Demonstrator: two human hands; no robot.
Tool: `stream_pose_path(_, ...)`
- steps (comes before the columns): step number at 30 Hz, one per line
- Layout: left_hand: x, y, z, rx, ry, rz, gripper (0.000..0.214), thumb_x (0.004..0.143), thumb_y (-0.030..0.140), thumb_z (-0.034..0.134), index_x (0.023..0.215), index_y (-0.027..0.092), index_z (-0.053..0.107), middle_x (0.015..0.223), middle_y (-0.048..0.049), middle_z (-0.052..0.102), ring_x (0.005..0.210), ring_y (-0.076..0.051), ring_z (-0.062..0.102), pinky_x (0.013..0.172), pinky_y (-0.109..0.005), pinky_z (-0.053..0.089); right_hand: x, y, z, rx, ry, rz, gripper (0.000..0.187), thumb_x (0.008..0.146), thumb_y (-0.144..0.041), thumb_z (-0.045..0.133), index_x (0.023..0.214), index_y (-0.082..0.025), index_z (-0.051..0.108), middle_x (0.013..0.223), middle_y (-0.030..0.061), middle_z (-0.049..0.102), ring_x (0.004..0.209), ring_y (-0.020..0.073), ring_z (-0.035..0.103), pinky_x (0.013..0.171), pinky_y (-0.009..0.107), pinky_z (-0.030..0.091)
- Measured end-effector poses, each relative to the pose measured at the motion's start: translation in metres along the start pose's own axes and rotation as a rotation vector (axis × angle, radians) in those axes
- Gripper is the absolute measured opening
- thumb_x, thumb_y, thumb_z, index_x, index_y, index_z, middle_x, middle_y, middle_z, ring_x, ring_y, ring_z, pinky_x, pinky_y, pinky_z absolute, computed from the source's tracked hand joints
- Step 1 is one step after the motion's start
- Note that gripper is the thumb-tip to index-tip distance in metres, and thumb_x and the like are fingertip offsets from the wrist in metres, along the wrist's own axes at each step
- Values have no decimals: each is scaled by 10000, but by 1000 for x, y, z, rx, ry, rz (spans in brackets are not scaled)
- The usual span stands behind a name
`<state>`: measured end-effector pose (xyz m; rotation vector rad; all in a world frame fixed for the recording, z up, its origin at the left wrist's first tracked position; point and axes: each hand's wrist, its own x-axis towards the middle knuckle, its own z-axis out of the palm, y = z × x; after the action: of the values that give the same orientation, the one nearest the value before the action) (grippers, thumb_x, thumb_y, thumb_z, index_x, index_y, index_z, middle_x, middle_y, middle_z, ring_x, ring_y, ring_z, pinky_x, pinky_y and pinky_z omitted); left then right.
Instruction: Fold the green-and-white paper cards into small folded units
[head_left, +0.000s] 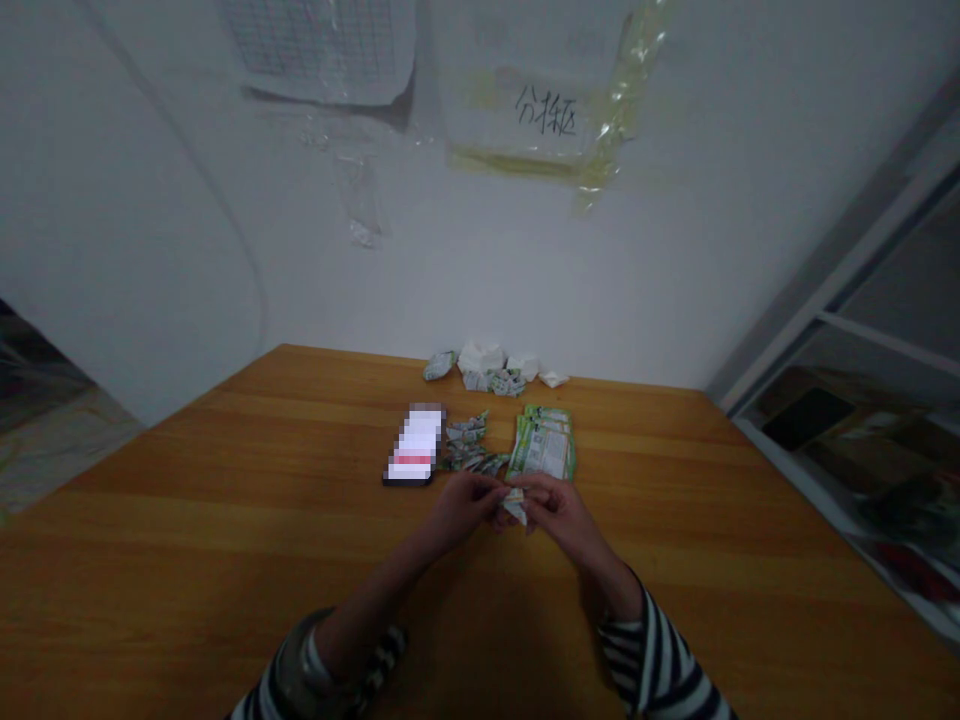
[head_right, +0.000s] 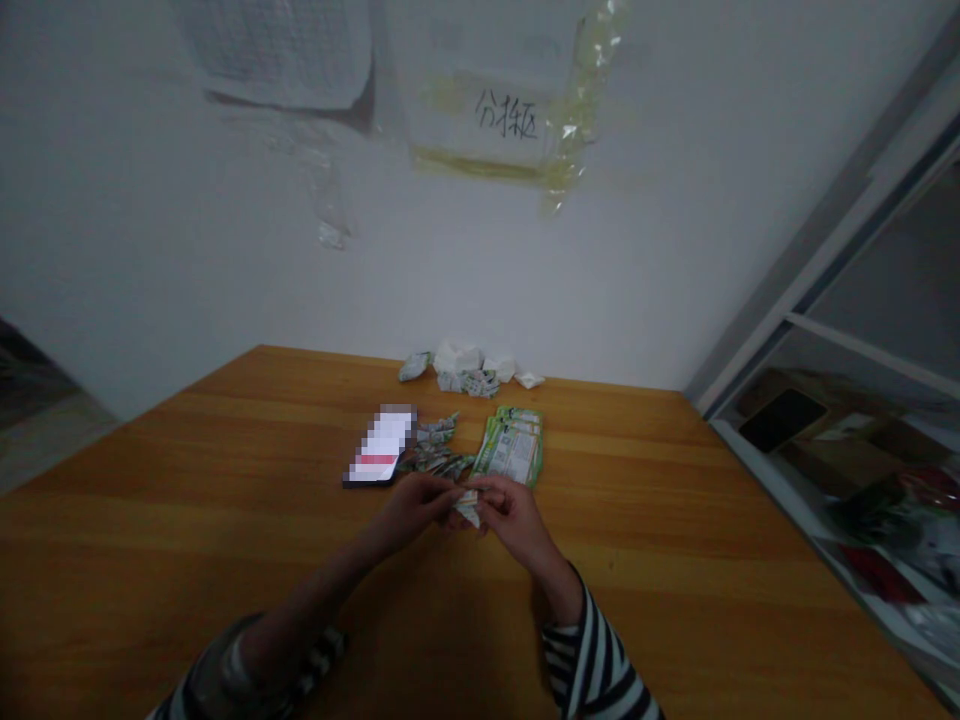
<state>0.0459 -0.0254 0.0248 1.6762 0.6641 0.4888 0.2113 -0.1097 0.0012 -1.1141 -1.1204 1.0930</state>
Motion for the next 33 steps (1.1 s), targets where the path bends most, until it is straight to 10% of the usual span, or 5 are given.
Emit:
stream_pose_path(14, -5, 3, 19, 112, 43, 100, 409, 853, 460, 508, 661, 147, 687, 511, -14, 659, 465, -148, 591, 497, -217, 438, 0, 9, 6, -16, 195, 10, 407, 708, -525, 711, 577, -158, 592, 441, -36, 551, 363, 80, 432, 377, 191, 314)
stream_pose_path(23, 2, -1, 0, 31, 88, 50, 420, 828, 494, 528, 610, 146, 618, 467, 11, 582, 430, -127, 530, 462, -209, 407, -4, -18, -6, -59, -131, 16, 395, 785, -369, 683, 1142, -204, 654, 869, 40, 726, 681, 138, 644, 515, 182, 436)
stream_pose_path(33, -1, -4, 9, -118, -27, 49, 302, 731, 408, 686, 821, 126, 742, 555, -6, 669, 477, -133, 586, 510, -223, 465, 5, 8, -9, -143, 234, -91, 118, 678, -298, 752, 698, -182, 758, 650, 23, 697, 600, 147, 591, 569, 236, 447)
